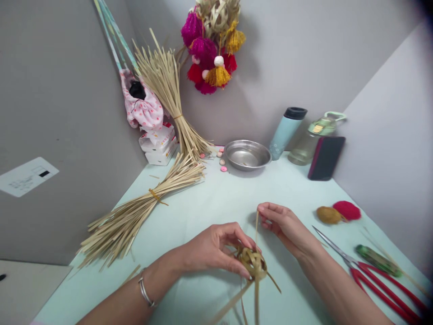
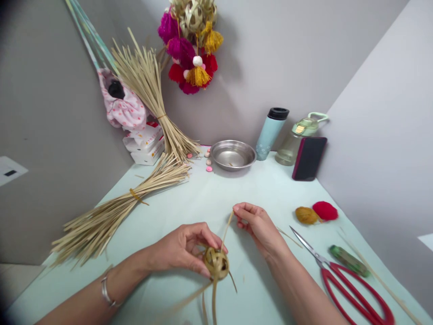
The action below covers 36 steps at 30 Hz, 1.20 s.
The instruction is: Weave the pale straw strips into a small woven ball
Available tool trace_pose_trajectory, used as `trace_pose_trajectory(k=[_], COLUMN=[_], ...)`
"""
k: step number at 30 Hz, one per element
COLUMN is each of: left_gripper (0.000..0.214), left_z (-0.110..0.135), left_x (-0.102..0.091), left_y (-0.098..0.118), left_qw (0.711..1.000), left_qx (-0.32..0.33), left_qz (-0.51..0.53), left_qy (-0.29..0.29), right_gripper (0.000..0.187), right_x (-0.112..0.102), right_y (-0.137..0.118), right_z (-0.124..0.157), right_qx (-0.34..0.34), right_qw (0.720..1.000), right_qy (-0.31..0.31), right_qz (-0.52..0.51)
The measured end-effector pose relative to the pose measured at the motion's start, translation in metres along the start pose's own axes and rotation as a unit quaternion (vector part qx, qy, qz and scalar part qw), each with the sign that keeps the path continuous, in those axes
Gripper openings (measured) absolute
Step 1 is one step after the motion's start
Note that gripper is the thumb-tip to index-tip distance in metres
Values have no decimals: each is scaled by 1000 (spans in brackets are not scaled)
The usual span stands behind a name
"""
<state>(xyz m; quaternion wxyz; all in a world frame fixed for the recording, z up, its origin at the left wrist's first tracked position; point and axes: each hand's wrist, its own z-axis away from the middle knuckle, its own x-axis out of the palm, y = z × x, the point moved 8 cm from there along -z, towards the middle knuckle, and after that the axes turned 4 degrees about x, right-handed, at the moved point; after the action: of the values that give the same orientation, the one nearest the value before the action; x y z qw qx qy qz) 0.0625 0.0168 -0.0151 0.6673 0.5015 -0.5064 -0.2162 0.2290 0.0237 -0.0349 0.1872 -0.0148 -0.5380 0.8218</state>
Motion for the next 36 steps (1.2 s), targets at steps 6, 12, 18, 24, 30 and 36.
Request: trace_pose_trajectory(k=[6,12,18,24,30,36], left_gripper=[43,47,44,46,44,42], left_z=[-1,-1,-2,-2,-2,-1], left_x=[-4,-11,-17,-27,-31,-27], left_y=[1,8,16,16,18,18], left_qw=[1000,998,994,992,988,991], left_qx=[11,11,30,60,65,52], left_qz=[-17,-61,-97,-63,-77,-56], left_qy=[4,28,49,93,121,109], right_gripper=[30,29,27,21,28,28], right_x=[-12,-1,35,58,64,59], right_y=[0,-2,-2,-18,-16,-14], right_z=[-4,1,21,42,46,42], right_qx=[-8,9,19,-70,-68,-73], right_qw=[998,997,992,969,966,971], right_qy=[37,4,-126,-179,-185,-131], right_qz=[-40,-73,19,155,169,185])
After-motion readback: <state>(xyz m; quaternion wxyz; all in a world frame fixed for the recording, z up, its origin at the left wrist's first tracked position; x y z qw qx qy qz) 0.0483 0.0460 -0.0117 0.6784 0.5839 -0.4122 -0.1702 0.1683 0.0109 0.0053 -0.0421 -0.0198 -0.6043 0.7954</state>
